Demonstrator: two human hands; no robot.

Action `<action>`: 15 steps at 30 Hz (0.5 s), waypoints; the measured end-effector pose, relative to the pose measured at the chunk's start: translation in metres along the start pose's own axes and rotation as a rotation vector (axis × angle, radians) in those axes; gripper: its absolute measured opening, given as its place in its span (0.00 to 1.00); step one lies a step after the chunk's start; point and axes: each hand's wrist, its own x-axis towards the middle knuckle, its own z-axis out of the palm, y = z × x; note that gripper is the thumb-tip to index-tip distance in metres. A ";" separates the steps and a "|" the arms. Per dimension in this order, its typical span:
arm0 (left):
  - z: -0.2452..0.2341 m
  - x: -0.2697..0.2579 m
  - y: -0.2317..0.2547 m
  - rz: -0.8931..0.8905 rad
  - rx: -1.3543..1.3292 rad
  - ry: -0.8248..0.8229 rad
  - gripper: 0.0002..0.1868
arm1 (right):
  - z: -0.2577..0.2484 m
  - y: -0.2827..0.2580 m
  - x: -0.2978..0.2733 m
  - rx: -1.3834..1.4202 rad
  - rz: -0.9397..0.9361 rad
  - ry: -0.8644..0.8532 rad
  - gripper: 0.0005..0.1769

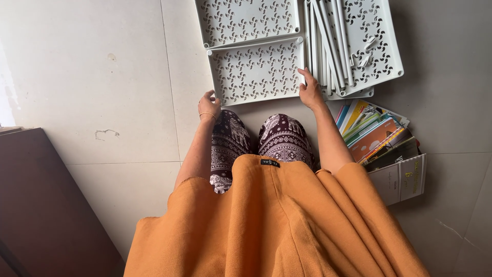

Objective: The person assembles a white plastic storage rack by inserting white poles into perforated trays and attaching black wheels to the tray corners. The person handles multiple trays and poles, then secures the wheels to complete the assembly.

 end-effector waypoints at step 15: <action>-0.052 0.010 -0.065 -0.121 -0.224 0.376 0.18 | 0.044 -0.058 0.005 0.196 -0.076 -0.166 0.21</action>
